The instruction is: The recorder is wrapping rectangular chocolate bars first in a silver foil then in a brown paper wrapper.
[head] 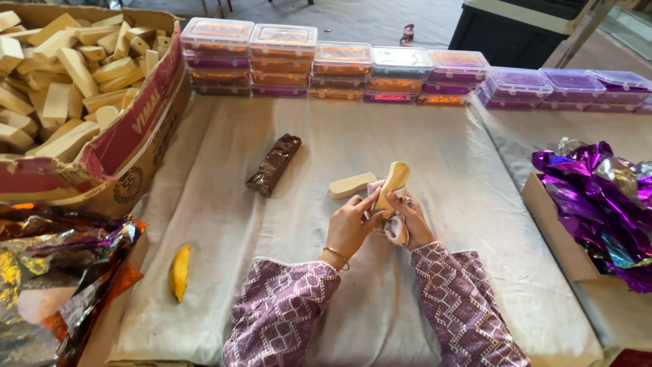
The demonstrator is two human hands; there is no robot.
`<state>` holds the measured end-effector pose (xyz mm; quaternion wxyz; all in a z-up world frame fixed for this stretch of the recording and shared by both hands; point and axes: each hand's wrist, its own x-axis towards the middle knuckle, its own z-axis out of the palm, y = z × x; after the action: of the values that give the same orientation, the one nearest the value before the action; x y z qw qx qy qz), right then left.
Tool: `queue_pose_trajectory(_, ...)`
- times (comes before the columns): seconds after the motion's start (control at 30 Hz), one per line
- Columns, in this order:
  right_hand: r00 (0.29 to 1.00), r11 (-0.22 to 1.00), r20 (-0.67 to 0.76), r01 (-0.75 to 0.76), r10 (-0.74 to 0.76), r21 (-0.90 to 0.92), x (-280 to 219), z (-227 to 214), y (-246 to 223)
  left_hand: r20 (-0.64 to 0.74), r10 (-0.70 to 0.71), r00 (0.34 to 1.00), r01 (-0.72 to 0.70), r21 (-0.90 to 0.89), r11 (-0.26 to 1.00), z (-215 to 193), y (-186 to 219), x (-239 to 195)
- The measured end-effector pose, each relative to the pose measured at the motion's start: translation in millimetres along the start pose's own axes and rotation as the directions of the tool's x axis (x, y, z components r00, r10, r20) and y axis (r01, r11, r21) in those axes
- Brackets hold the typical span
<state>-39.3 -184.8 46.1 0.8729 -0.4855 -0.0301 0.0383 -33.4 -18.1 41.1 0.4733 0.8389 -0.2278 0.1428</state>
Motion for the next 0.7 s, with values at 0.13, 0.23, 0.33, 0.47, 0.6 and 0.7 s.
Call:
queue_pose_trajectory(0.13, 0.998, 0.999, -0.056, 0.035, -0.036, -0.032, 8, -9, 7, 0.029, 0.112, 0.993, -0.116, 0.265, 0.957, 5, -22, 3)
queue_pose_trajectory(0.23, 0.987, 0.994, -0.147, 0.058, -0.071, -0.093, 17, -28, 15, -0.032, 0.179, 0.983, -0.161, 0.304, 0.939, 7, -25, 3)
queue_pose_trajectory(0.33, 0.955, 0.975, -0.231, 0.150, -0.186, -0.163, 28, -59, 30, -0.222, 0.174, 0.959, -0.130, 0.199, 0.971, 4, -20, 5)
queue_pose_trajectory(0.47, 0.888, 0.814, -0.178, 0.287, -0.424, -0.504, 26, -60, 36, -0.157, -0.055, 0.986, 0.051, -0.030, 0.998, 10, -28, 11)
queue_pose_trajectory(0.6, 0.914, 0.515, -0.017, 0.213, -0.405, -0.831, 4, -22, 18, -0.047, -0.221, 0.974, 0.205, -0.228, 0.952, 18, -48, 11)
queue_pose_trajectory(0.7, 0.913, 0.410, -0.070, 0.112, -0.402, -0.905, 4, -23, 14, 0.012, -0.247, 0.969, 0.233, -0.379, 0.896, 20, -57, 15)
